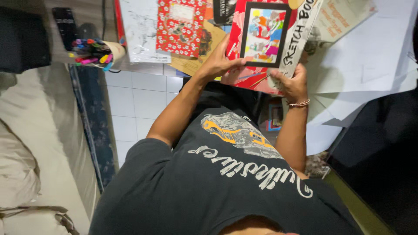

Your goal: The person sorts through papers and books on a desk, placing some papers into a drawer and holding up various sketchbooks and book covers to the camera.

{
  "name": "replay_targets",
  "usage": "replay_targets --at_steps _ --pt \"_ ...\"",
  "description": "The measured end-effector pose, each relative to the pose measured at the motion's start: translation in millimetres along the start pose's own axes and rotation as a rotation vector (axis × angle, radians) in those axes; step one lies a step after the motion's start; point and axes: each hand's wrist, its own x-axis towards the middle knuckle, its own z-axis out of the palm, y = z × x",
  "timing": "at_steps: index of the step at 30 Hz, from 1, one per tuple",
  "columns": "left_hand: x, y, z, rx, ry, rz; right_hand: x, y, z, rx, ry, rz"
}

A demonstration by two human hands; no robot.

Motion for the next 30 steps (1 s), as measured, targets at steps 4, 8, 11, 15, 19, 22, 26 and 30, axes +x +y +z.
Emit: replay_targets --at_steps 4,8,11,15,19,22,26,30 --pt "-25 7 -49 0.305 -0.054 0.225 16 5 53 0.328 -0.123 -0.078" --pt "-32 6 -114 0.331 -0.027 -0.070 33 32 108 0.425 0.071 -0.080" --pt "-33 1 -160 0.774 0.367 -0.315 41 42 131 0.396 0.118 -0.144" --pt "-27 -9 -201 1.381 0.752 0.069 43 51 151 0.398 0.170 -0.101" --pt "-8 -26 -204 1.405 0.658 -0.151 51 66 166 0.442 0.194 -0.092" --pt "-1 -31 -208 1.373 0.651 -0.147 54 72 174 0.403 0.158 -0.144" --pt "13 -25 -216 1.277 0.683 -0.184 58 72 180 0.445 0.158 -0.139" --pt "18 -26 -220 1.281 0.648 -0.146 72 77 185 0.456 0.179 -0.115"
